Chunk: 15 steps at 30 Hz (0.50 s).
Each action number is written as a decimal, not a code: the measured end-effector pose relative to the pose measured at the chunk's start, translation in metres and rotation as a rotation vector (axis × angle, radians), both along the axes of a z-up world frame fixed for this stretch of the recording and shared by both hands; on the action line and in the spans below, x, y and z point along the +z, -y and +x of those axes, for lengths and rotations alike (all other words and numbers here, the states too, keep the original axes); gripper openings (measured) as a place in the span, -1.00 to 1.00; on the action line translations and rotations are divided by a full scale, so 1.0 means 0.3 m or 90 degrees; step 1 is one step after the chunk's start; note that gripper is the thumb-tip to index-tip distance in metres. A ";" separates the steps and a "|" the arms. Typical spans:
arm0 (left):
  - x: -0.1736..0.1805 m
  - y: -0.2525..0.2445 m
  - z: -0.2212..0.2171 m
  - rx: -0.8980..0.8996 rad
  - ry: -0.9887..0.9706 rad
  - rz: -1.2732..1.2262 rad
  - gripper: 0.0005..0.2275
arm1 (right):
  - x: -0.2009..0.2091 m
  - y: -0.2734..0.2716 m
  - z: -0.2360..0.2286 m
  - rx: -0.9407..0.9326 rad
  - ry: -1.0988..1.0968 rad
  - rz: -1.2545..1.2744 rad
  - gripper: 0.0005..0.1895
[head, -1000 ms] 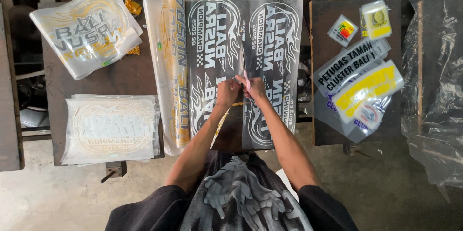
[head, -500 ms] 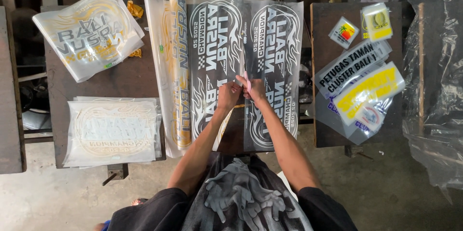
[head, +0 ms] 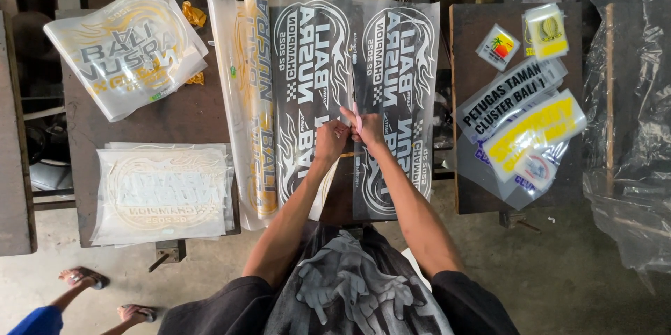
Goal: The person unrolls a large sheet of printed vinyl stickers on a table and uses scissors to cut out individual designs. They carefully trim around the edges of the graphics and separate the cut pieces from the main roll.
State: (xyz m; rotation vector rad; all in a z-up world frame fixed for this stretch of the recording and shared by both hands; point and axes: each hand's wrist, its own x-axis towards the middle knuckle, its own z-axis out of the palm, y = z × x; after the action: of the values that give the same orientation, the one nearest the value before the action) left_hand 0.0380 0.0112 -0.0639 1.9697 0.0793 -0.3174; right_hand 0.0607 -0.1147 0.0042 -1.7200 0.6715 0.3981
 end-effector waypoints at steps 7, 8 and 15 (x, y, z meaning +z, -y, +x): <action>0.003 -0.008 -0.009 0.002 0.006 0.003 -0.94 | 0.031 -0.033 0.026 -0.061 -0.008 0.047 -0.34; 0.003 -0.008 -0.007 0.006 -0.002 0.003 -0.94 | 0.035 -0.036 0.026 -0.061 -0.006 0.046 -0.33; -0.019 0.001 -0.011 0.021 -0.024 -0.009 -0.92 | -0.001 -0.057 0.027 -0.082 -0.002 0.060 -0.32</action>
State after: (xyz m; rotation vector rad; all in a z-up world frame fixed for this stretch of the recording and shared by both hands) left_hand 0.0346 0.0111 -0.0698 1.9461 0.1329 -0.3332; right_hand 0.0689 -0.0974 0.0038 -1.5775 0.7498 0.3374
